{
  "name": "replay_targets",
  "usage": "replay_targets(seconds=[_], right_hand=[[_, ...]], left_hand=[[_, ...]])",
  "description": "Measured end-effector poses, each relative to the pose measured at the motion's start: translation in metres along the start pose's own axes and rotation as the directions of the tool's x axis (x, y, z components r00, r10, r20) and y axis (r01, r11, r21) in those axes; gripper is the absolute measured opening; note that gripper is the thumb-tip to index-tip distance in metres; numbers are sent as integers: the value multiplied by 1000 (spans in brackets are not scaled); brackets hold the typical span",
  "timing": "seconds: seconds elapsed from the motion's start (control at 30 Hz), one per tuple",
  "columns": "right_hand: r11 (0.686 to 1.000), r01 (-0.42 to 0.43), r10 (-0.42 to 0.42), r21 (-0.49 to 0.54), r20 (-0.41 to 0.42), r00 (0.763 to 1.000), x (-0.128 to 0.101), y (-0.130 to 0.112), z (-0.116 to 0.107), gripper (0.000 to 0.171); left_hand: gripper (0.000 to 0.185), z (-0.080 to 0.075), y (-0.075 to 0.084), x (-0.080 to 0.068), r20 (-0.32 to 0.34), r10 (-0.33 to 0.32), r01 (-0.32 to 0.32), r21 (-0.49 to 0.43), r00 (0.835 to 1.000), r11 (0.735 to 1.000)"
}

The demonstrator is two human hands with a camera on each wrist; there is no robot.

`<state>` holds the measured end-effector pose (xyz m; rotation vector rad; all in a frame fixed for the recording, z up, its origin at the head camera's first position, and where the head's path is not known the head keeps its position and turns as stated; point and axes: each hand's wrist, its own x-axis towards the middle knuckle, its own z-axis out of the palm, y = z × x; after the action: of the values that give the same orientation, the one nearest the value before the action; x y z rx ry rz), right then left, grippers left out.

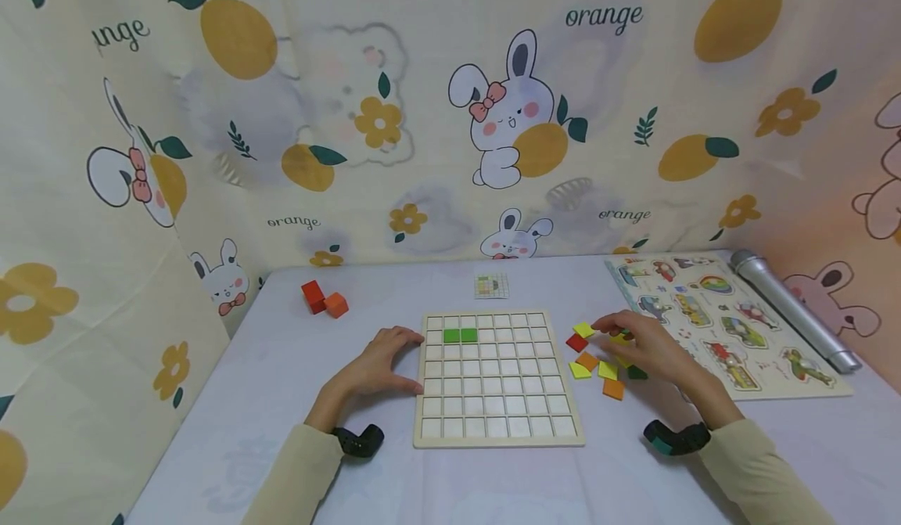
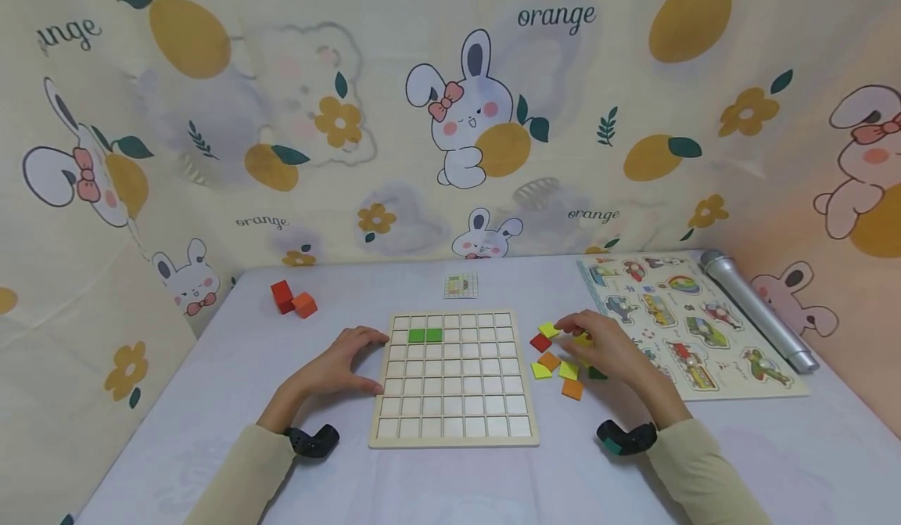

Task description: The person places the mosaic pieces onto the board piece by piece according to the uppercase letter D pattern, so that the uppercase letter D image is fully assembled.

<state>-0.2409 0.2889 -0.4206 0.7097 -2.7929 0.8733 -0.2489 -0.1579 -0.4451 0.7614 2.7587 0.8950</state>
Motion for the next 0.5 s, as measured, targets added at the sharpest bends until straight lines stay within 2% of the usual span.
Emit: replay_targets(seconds=[0.23,0.5], right_hand=[[999,-38,38,-2,31,999,1,5,4,28],[996,76,-75,-43,18,997,11,15,11,32]], left_hand=[[79,0,0,-1,-5,7,-7,-7,1000,1000],[80,0,-1,0,-1,13,-13,-7,1000,1000]])
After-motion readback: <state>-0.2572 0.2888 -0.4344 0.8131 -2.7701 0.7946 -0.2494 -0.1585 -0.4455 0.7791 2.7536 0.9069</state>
